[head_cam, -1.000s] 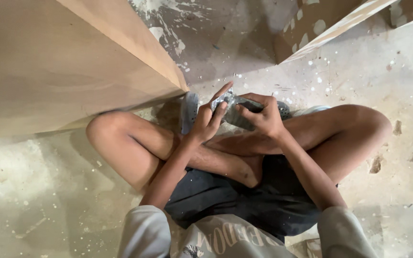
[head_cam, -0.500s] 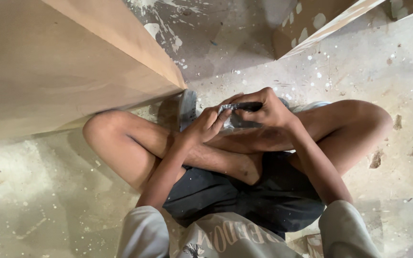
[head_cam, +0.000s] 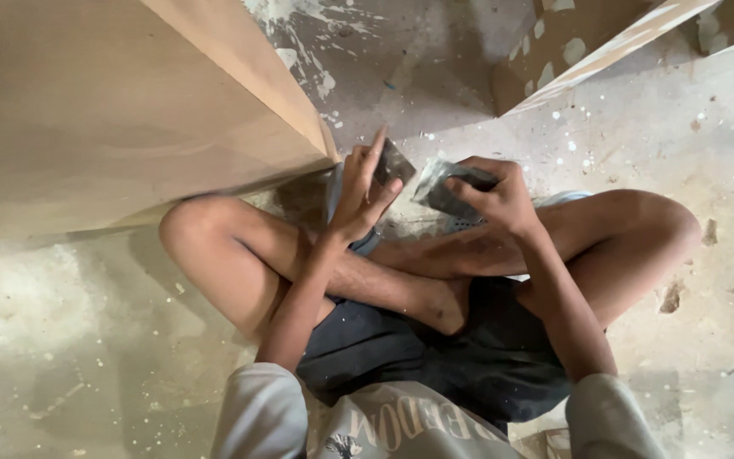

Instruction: The person scoops white putty from a container onto a metal putty knife and spreads it onto the edge of a wooden furniture piece. They smooth the putty along the edge and corners, then scrape excess material back onto the knife.

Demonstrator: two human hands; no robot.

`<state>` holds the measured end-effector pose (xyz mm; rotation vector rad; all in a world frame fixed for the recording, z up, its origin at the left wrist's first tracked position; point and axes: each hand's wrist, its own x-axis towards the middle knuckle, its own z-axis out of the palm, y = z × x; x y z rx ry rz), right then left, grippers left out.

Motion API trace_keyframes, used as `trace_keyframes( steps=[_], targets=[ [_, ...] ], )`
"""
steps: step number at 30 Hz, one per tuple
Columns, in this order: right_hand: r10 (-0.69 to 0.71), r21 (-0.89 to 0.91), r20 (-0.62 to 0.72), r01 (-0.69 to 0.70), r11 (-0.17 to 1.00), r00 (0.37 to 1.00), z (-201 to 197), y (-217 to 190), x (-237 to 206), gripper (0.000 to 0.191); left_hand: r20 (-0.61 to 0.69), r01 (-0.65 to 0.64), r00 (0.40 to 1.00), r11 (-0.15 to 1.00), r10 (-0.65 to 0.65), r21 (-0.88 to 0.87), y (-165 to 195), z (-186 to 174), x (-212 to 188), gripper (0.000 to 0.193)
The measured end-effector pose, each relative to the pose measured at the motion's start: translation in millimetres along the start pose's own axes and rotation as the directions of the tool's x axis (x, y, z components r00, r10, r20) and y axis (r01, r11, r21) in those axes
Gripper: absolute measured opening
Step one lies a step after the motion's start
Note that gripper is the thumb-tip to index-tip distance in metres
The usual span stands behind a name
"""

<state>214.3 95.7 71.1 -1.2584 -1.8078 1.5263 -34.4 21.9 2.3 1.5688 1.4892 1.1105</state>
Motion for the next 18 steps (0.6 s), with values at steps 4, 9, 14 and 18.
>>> trace_keyframes(
  steps=[4, 9, 14, 18],
  targets=[
    [0.053, 0.106, -0.065, -0.046, 0.993, 0.996, 5, 10, 3, 0.02, -0.189, 0.159, 0.957, 0.945, -0.218, -0.286, 5, -2, -3, 0.071],
    [0.053, 0.16, -0.028, -0.048, 0.986, 0.998, 18, 16, 3, 0.018, -0.207, 0.13, 0.952, 0.91, -0.226, -0.393, 12, 3, -6, 0.024],
    [0.008, 0.096, -0.065, -0.002, 0.995, 0.998, 32, 10, 2, 0.019, -0.018, 0.162, 0.974, 0.749, -0.226, -0.643, 21, 13, -7, 0.026],
    [0.045, -0.018, -0.182, -0.049, 0.999, 0.982, 33, 0, 1, 0.018, -0.011, 0.169, 0.979, 0.831, -0.206, -0.529, 25, 19, -10, 0.039]
  ],
)
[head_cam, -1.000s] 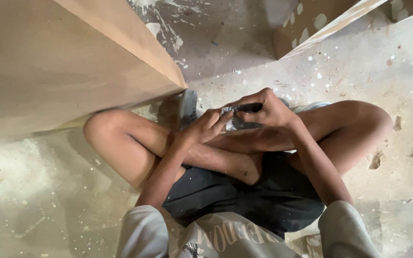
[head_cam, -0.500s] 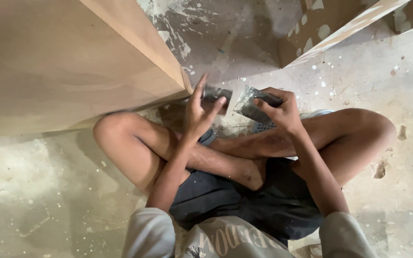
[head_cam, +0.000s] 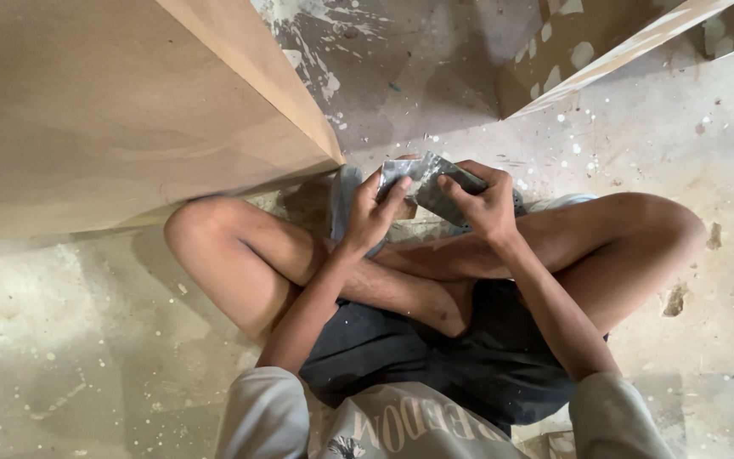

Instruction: The person scoops white putty from a container onto a metal putty knife and spreads it onto the edge of a wooden furniture piece. They smooth the putty along the edge and corners, then scrape excess material back onto the knife.

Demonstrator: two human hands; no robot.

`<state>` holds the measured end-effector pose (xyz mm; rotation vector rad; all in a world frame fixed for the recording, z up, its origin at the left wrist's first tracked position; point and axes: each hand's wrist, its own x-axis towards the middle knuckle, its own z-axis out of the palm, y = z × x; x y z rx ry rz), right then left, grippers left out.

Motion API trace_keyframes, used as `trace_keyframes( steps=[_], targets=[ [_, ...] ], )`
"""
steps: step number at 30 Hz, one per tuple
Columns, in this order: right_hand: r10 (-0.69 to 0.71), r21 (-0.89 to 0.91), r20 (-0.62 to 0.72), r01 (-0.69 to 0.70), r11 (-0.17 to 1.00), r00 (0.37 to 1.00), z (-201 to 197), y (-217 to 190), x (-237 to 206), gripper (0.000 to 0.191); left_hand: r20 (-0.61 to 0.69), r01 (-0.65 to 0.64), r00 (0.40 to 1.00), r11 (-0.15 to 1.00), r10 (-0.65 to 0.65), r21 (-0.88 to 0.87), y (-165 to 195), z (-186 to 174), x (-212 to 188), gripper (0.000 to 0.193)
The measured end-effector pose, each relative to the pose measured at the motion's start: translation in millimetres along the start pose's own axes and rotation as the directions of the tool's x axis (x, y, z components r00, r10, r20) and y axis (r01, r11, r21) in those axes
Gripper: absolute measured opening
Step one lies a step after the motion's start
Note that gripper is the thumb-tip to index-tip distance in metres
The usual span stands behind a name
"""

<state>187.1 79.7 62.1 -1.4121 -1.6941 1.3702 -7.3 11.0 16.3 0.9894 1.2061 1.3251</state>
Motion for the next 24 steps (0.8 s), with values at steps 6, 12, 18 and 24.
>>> trace_keyframes(
  steps=[6, 12, 18, 24],
  targets=[
    [-0.027, 0.027, 0.04, 0.026, 0.999, 0.999, -2, -2, -2, 0.014, 0.03, -0.324, 0.943, 0.893, 0.331, 0.312, -1, 7, -3, 0.035],
    [-0.13, 0.058, 0.214, 0.12, 0.991, 0.968, -8, 7, 5, 0.014, 0.239, -0.02, 0.97, 0.969, -0.04, 0.244, 13, 3, -10, 0.053],
    [-0.182, 0.139, 0.319, 0.144, 0.98, 0.93, -10, 1, 6, 0.015, 0.295, 0.062, 0.945, 0.96, -0.144, 0.273, 23, 5, -7, 0.058],
    [-0.17, 0.011, 0.243, 0.172, 0.985, 0.955, -8, -9, -5, 0.02, 0.305, -0.04, 0.952, 0.999, 0.03, 0.028, 24, 11, -6, 0.061]
  ],
)
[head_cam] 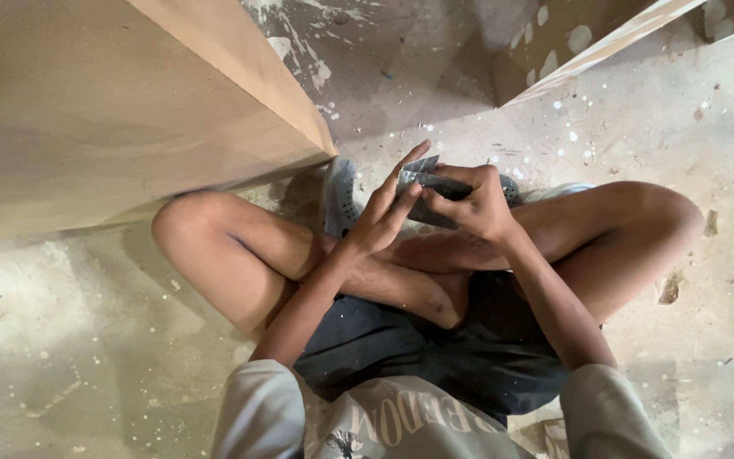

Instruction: The person scoops white putty from a container onto a metal putty knife and spreads it onto the edge of a wooden furniture piece. They smooth the putty along the edge and corners, then scrape excess material back onto the knife.

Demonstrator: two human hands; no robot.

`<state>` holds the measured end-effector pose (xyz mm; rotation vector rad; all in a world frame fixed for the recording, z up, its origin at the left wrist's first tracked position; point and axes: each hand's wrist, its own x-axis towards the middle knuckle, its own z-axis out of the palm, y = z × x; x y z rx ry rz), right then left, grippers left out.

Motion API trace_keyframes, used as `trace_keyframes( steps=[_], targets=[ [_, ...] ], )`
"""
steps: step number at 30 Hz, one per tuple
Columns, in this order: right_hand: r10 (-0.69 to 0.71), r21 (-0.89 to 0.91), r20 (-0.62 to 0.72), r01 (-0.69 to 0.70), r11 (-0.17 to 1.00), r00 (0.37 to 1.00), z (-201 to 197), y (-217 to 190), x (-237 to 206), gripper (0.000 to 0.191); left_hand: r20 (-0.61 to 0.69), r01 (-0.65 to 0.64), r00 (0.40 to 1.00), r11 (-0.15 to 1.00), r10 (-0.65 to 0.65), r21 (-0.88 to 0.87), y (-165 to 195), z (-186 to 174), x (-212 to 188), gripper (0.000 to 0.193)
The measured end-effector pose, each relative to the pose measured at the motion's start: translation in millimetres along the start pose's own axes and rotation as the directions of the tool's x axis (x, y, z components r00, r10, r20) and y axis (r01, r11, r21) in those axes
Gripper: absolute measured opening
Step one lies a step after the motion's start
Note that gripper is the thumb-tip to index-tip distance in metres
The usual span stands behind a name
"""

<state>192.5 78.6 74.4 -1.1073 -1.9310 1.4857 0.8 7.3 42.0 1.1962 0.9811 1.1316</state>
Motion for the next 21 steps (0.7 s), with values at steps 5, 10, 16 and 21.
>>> trace_keyframes(
  steps=[5, 10, 16, 21],
  targets=[
    [-0.009, -0.087, -0.078, 0.002, 0.996, 0.997, 3, -4, -4, 0.016, -0.047, -0.099, 0.994, 0.995, 0.098, -0.023, -2, 4, 0, 0.055],
    [0.021, -0.018, -0.08, -0.022, 1.0, 0.997, 5, 0, -5, 0.014, -0.058, -0.107, 0.993, 0.994, 0.107, -0.009, -5, 4, -2, 0.057],
    [-0.052, -0.007, -0.036, 0.052, 0.999, 0.998, 2, 9, -2, 0.013, -0.023, -0.078, 0.997, 0.996, 0.079, 0.047, -7, 4, -4, 0.062],
    [-0.01, 0.062, 0.029, 0.009, 0.998, 1.0, -2, 11, 1, 0.011, 0.011, -0.077, 0.997, 0.995, 0.077, 0.068, -6, 3, -4, 0.061]
  ],
)
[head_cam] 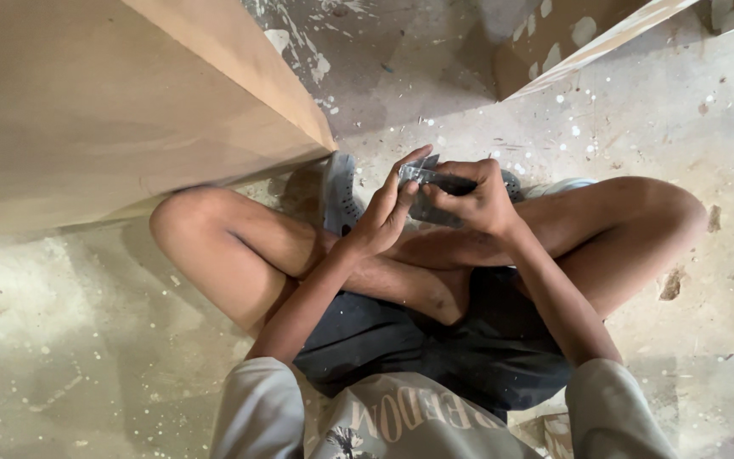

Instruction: The person scoops white putty from a container onto a metal putty knife and spreads it onto the edge of a wooden furniture piece. They smooth the putty along the edge and corners, then scrape excess material back onto the knife.

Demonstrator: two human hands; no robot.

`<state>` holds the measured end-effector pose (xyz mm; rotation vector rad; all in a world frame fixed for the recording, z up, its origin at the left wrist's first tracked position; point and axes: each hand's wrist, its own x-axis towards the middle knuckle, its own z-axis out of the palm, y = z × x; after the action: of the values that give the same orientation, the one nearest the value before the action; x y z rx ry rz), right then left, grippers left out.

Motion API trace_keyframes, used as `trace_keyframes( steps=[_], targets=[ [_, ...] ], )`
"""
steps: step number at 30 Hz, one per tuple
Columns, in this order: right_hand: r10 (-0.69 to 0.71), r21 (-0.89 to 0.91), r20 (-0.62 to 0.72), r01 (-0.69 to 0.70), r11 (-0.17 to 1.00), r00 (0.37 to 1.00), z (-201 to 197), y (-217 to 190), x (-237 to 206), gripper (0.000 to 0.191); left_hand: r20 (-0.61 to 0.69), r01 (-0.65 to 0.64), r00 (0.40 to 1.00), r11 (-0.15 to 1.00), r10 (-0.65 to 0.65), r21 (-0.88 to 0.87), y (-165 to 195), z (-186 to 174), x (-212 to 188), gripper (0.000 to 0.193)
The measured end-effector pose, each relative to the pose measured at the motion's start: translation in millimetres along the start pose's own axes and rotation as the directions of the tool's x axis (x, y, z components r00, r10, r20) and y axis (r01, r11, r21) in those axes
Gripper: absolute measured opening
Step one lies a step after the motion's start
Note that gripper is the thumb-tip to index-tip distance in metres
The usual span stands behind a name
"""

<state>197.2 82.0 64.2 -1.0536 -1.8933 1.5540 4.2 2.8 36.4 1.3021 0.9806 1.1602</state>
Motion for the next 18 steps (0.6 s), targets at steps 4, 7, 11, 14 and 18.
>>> trace_keyframes(
  steps=[4, 7, 11, 14, 18],
  targets=[
    [0.002, 0.01, 0.025, -0.002, 1.0, 1.0, -1, 0, 1, 0.009, 0.036, -0.001, 0.999, 1.0, 0.002, -0.015, 2, -1, 0, 0.063],
    [-0.032, 0.029, 0.043, 0.03, 0.999, 0.999, -2, 1, 2, 0.008, 0.053, 0.02, 0.998, 1.0, -0.019, -0.01, 3, -3, 0, 0.065],
    [0.005, -0.004, 0.065, -0.005, 1.0, 0.998, -8, 3, 3, 0.008, 0.1, 0.01, 0.995, 1.0, -0.009, -0.015, 2, -6, 0, 0.064],
    [0.004, -0.031, 0.067, -0.002, 1.0, 0.998, -9, 4, 3, 0.009, 0.106, 0.016, 0.994, 0.999, -0.012, -0.034, 0, -3, 1, 0.063],
    [-0.011, -0.084, -0.065, 0.006, 0.996, 0.998, 1, 5, 0, 0.011, -0.123, -0.097, 0.987, 0.994, 0.102, 0.047, 1, 10, 6, 0.059]
  ],
)
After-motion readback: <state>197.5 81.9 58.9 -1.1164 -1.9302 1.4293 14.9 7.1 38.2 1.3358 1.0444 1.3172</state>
